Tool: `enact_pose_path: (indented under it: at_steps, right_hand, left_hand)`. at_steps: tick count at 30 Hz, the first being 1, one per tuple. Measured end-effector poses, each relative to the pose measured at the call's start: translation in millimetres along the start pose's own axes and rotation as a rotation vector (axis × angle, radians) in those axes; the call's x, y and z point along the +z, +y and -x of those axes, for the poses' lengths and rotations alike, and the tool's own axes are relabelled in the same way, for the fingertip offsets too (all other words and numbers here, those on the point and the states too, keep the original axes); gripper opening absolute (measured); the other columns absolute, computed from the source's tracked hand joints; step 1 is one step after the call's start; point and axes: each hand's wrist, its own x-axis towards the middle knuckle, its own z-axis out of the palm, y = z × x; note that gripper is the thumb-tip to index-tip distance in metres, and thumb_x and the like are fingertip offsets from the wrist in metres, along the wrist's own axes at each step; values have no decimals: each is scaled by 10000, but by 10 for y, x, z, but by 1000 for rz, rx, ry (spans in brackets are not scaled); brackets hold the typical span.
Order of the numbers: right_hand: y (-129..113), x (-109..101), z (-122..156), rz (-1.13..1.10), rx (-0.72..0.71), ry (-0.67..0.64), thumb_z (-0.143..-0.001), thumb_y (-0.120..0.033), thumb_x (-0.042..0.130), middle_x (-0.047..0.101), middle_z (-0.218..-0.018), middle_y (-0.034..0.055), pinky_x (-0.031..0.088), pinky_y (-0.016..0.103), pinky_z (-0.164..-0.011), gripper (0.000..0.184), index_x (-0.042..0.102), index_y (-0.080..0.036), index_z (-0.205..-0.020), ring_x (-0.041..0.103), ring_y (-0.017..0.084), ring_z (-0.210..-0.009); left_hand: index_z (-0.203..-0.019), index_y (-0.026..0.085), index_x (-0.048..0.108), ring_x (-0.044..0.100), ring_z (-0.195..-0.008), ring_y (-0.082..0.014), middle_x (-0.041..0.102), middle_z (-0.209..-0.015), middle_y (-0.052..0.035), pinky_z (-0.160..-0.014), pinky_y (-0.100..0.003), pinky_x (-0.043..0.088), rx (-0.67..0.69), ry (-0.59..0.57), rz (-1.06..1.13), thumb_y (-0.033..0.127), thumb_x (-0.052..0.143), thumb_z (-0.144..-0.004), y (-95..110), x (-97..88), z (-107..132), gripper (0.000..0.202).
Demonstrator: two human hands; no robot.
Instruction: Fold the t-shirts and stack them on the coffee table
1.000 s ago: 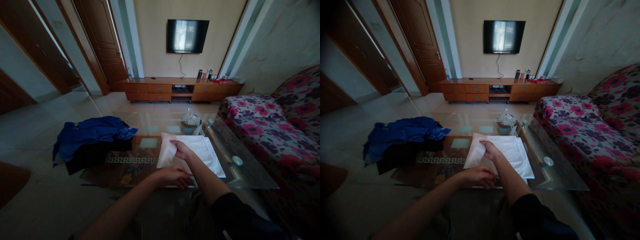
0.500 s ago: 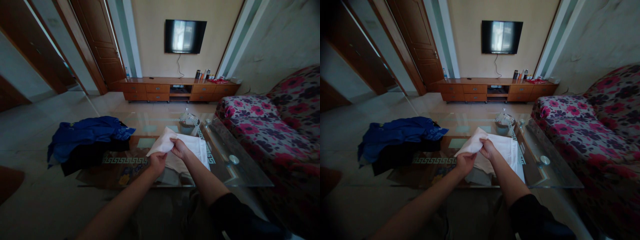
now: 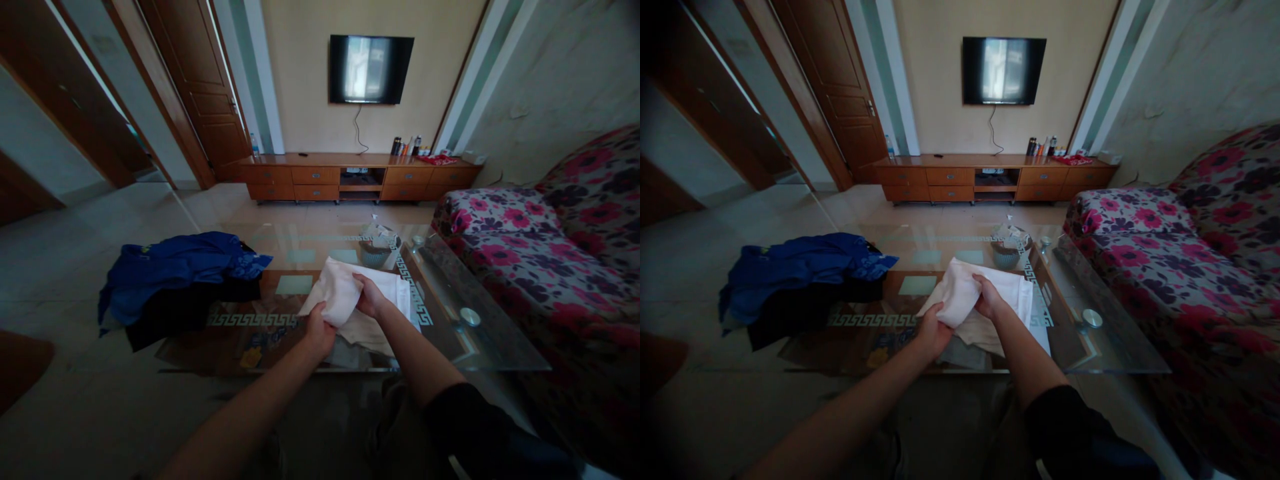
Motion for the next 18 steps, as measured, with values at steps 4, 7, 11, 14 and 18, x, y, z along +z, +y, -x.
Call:
enact_pose_path:
  at_steps: [4,7,11,14,18]
  right_hand:
    - [-38,-59,-42,78,-54,103,-877,-260,520,720,-731,57,593,410,-785,186,626,-171,-1000,713,239,-722]
    - [-115,-55,-84,135,-143,188,-809,-229,588,695,-691,26,592,390,-724,188,616,-177,-987,687,223,-647]
    - [-298,-169,-117,217,-329,382,-725,-185,598,650,-671,-43,553,257,-637,261,606,-210,-985,631,152,-603]
    - [-375,-402,-89,320,-371,554,-691,-193,586,566,-564,-45,480,233,-510,164,601,-208,-854,569,156,-546]
    - [-315,-693,-27,474,-374,672,-678,-232,614,527,-511,-32,411,231,-449,67,589,-206,-734,532,157,-515]
  left_hand:
    - [-1282,167,601,726,-953,-232,740,-1144,-102,-797,-349,612,-101,-58,70,206,562,-834,-63,27,43,451]
    - [-1238,128,619,729,-918,-213,744,-1108,-113,-806,-332,610,-164,-123,117,166,535,-847,-85,94,92,402]
    - [-1192,109,635,729,-928,-201,736,-1147,-125,-825,-310,600,-277,-220,106,185,571,-868,-172,175,213,339]
    - [-1213,120,625,723,-975,-215,723,-1192,-130,-849,-322,595,-323,-191,91,252,571,-891,-343,137,259,353]
    - [-1225,127,603,719,-973,-217,730,-1141,-141,-836,-329,598,-372,-77,-3,240,523,-910,-582,49,251,345]
